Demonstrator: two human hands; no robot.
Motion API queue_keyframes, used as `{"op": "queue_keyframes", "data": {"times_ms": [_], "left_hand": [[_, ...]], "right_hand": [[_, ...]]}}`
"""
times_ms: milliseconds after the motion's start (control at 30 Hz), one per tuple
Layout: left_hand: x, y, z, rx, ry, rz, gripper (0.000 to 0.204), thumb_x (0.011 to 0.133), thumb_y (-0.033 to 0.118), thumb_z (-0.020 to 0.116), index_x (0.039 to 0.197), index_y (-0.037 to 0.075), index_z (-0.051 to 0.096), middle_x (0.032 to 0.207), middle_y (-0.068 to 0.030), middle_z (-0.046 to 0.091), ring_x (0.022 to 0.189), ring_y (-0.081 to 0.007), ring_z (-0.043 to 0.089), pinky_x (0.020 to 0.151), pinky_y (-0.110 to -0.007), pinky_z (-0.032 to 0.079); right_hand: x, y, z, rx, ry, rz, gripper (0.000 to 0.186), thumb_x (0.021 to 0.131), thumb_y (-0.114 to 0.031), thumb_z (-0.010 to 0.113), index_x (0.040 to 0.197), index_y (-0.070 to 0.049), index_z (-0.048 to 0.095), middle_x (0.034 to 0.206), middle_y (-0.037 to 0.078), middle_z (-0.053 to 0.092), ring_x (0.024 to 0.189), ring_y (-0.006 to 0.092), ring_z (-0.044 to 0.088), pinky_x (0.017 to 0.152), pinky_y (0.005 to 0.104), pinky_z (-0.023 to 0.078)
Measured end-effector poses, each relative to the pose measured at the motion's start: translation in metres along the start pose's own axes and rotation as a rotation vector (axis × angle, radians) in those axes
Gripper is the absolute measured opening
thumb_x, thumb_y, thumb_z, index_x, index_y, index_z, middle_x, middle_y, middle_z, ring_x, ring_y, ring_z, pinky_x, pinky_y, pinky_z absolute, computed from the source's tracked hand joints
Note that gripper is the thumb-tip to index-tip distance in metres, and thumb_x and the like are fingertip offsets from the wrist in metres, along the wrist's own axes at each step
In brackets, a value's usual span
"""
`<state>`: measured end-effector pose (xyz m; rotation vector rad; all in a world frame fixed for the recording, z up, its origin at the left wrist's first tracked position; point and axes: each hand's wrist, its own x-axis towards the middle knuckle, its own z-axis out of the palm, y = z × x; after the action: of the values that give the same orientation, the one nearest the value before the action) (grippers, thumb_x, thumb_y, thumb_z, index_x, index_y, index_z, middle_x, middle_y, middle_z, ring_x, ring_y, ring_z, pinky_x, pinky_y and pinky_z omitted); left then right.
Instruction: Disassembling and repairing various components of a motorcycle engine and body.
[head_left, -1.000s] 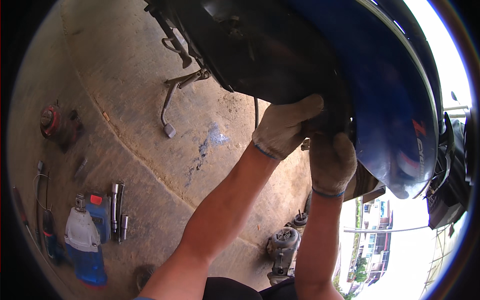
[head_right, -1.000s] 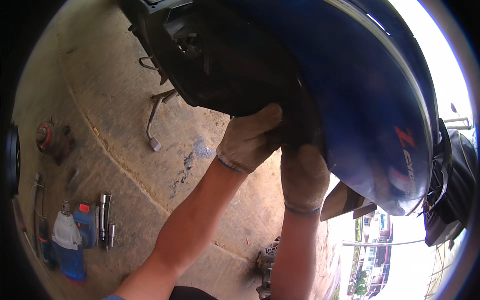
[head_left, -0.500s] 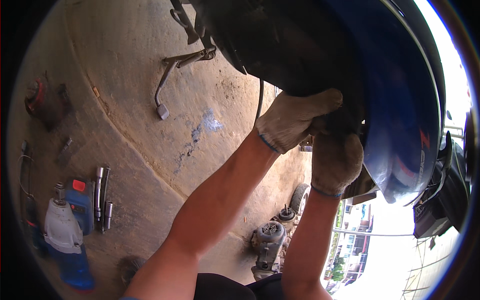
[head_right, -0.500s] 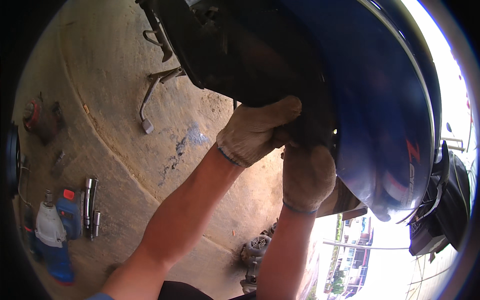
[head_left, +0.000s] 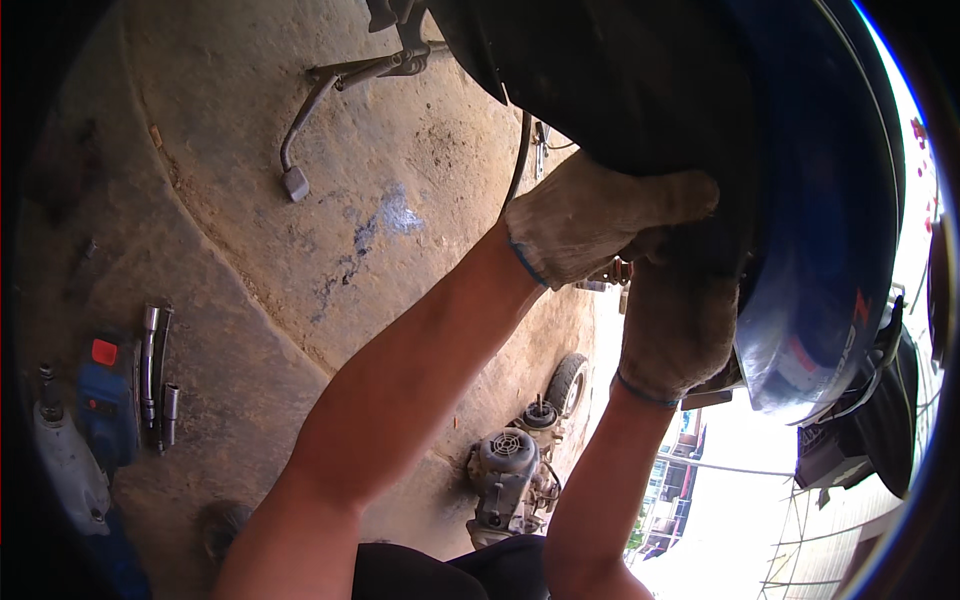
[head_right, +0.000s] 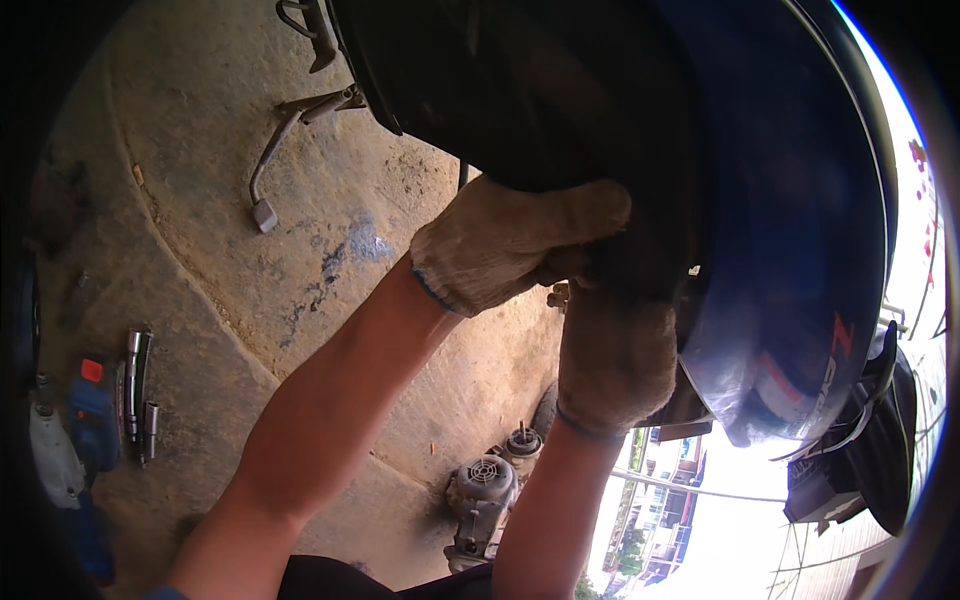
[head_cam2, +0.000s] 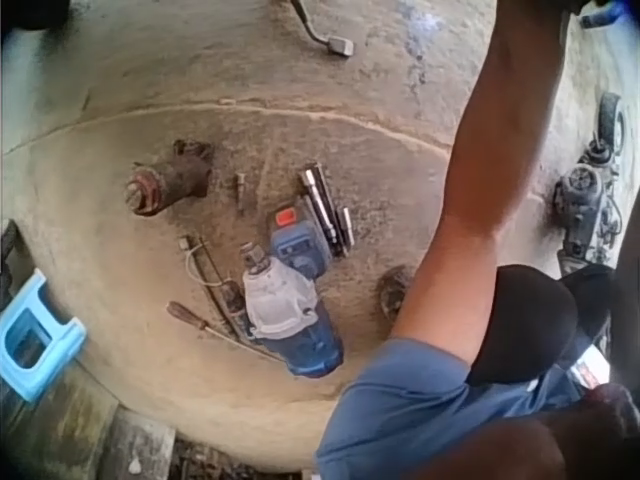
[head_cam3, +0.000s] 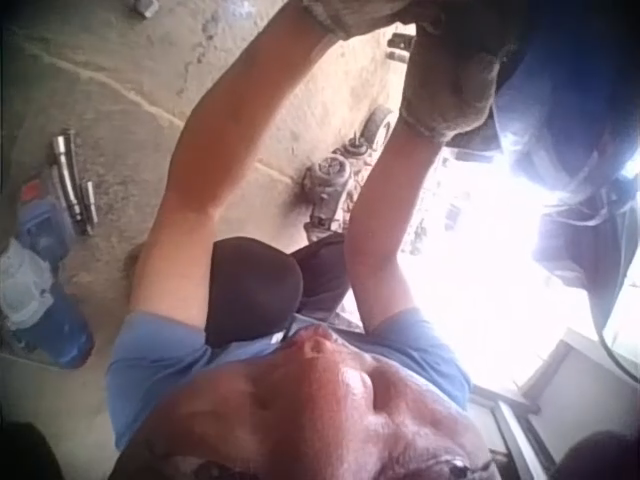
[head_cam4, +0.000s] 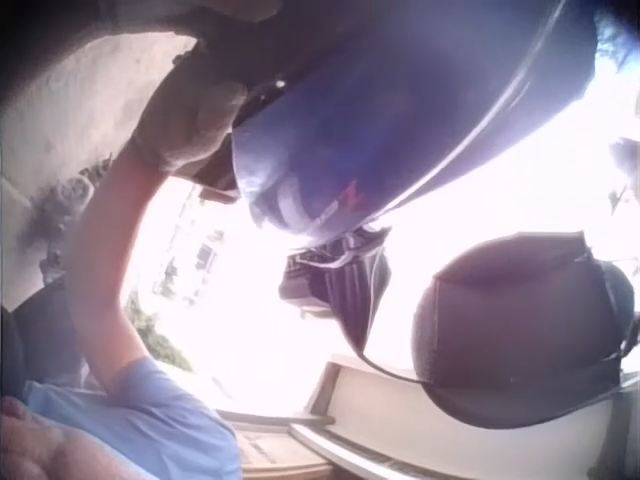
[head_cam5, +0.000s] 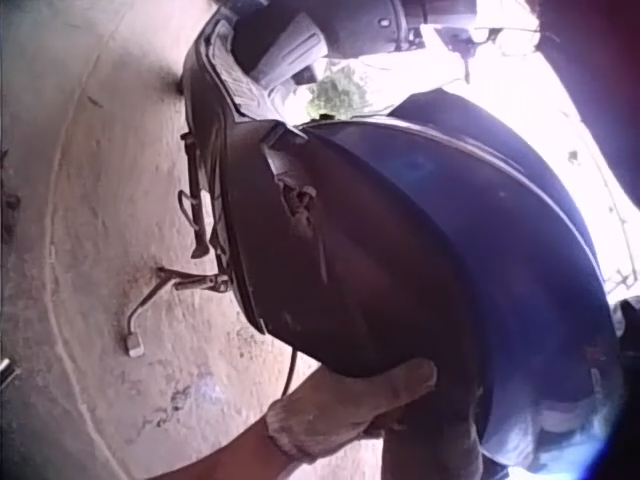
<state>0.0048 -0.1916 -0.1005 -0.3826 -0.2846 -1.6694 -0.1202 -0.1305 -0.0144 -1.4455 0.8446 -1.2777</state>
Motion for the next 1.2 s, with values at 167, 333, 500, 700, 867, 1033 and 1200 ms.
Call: {"op": "queue_keyframes", "data": {"times_ms": [167,333,500,700,867,1033,1200], "left_hand": [[-0.004,0.007,-0.003,0.051,-0.013,-0.107,0.047,0.091,0.022,0.089,0.127,0.001,0.067,0.109,-0.0074,0.075,0.086,-0.0153,0.072,0.073,-0.03,0.063],[-0.001,0.004,-0.006,0.114,0.01,-0.102,0.041,0.09,0.029,0.09,0.116,0.003,0.072,0.093,-0.0053,0.074,0.076,-0.0139,0.07,0.061,-0.029,0.057],[-0.001,-0.002,-0.011,0.169,0.017,-0.08,0.039,0.089,0.039,0.09,0.099,0.005,0.075,0.075,-0.0033,0.07,0.063,-0.0124,0.064,0.054,-0.028,0.051],[0.003,0.003,-0.013,0.42,0.004,-0.077,0.032,0.092,0.035,0.087,0.089,0.006,0.076,0.066,-0.0017,0.065,0.055,-0.009,0.057,0.049,-0.026,0.045],[0.002,0.013,-0.001,0.092,0.041,-0.147,0.029,0.093,0.005,0.081,0.119,0.005,0.071,0.097,-0.0042,0.074,0.083,-0.0117,0.073,0.063,-0.023,0.062],[-0.002,0.021,0.009,0.144,0.006,-0.182,0.015,0.096,0.009,0.078,0.107,0.008,0.068,0.079,0.0018,0.063,0.066,-0.0071,0.06,0.053,-0.021,0.049],[-0.07,0.032,-0.008,0.612,0.298,-0.43,0.014,0.106,0.018,0.061,0.105,0.005,0.067,0.069,0.0043,0.053,0.055,-0.0044,0.045,0.05,-0.023,0.038]], "right_hand": [[0.0,0.0,-0.006,-0.077,0.068,-0.023,0.074,0.096,-0.036,0.07,0.16,-0.006,0.046,0.159,0.013,0.055,0.146,0.0284,0.05,0.119,0.0432,0.039],[0.006,0.001,-0.01,0.089,-0.173,0.001,0.071,0.096,-0.037,0.068,0.158,-0.008,0.049,0.157,0.013,0.057,0.143,0.0243,0.053,0.12,0.0406,0.039],[0.007,0.007,-0.013,0.124,-0.151,-0.031,0.068,0.095,-0.036,0.07,0.154,-0.007,0.053,0.154,0.013,0.06,0.14,0.0206,0.054,0.118,0.0396,0.041],[0.007,0.013,-0.007,0.061,-0.033,-0.065,0.069,0.095,-0.034,0.074,0.154,-0.005,0.054,0.156,0.012,0.059,0.144,0.0259,0.053,0.121,0.0437,0.039],[0.006,0.013,0.011,0.092,0.1,-0.073,0.071,0.094,-0.033,0.077,0.155,-0.004,0.054,0.157,0.012,0.058,0.146,0.0303,0.052,0.123,0.047,0.038],[0.007,0.008,0.026,0.122,-0.009,-0.119,0.052,0.101,-0.029,0.068,0.149,-0.01,0.061,0.153,0.009,0.062,0.134,0.0296,0.062,0.106,0.046,0.05],[0.002,0.011,0.026,0.256,0.114,-0.107,0.042,0.104,-0.024,0.065,0.141,-0.006,0.062,0.146,0.014,0.063,0.134,0.0305,0.06,0.111,0.0482,0.05]]}}
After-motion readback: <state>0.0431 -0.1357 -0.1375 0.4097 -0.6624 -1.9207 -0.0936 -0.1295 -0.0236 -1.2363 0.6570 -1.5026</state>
